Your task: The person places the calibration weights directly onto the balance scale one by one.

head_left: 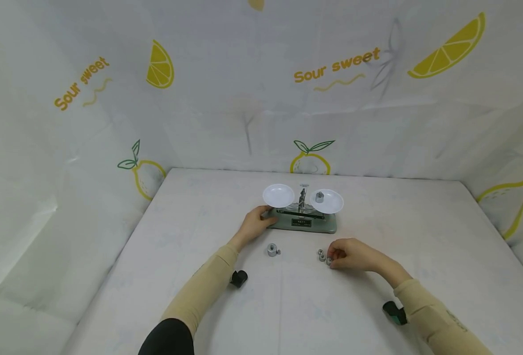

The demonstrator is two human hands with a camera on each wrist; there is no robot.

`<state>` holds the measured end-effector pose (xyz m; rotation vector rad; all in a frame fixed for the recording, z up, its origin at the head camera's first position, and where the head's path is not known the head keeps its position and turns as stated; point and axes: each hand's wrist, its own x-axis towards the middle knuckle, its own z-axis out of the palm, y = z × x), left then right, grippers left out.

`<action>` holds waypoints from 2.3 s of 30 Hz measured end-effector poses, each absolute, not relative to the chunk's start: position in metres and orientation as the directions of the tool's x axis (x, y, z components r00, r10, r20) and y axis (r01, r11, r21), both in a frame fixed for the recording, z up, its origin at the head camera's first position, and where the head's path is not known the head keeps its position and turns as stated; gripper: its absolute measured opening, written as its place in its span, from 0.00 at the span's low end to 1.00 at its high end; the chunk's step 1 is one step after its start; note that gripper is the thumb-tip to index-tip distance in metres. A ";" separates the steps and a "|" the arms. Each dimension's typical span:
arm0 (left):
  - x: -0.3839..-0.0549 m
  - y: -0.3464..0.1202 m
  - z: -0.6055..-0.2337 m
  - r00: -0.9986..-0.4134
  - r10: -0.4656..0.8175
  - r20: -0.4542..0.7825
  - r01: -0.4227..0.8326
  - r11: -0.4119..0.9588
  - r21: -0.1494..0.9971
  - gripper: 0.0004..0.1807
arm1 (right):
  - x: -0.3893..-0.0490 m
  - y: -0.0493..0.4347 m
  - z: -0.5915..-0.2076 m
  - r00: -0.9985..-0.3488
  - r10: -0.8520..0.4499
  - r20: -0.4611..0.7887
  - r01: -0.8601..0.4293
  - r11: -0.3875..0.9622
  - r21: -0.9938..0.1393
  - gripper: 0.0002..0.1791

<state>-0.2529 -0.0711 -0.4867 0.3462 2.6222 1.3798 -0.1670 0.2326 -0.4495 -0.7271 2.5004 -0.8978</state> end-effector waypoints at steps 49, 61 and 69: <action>-0.255 -0.070 -0.477 -0.968 0.246 -0.052 0.102 0.572 0.814 0.26 | -0.180 0.238 -0.410 -0.940 -0.295 0.169 -0.325 0.639 -0.697 0.11; -0.259 -0.070 -0.478 -0.961 0.259 -0.095 0.065 0.548 0.834 0.25 | -0.191 0.234 -0.400 -0.937 -0.261 0.230 -0.347 0.654 -0.672 0.11; -0.259 -0.069 -0.479 -0.960 0.263 -0.091 0.066 0.533 0.843 0.25 | -0.204 0.228 -0.397 -0.958 -0.188 0.217 -0.287 0.674 -0.681 0.13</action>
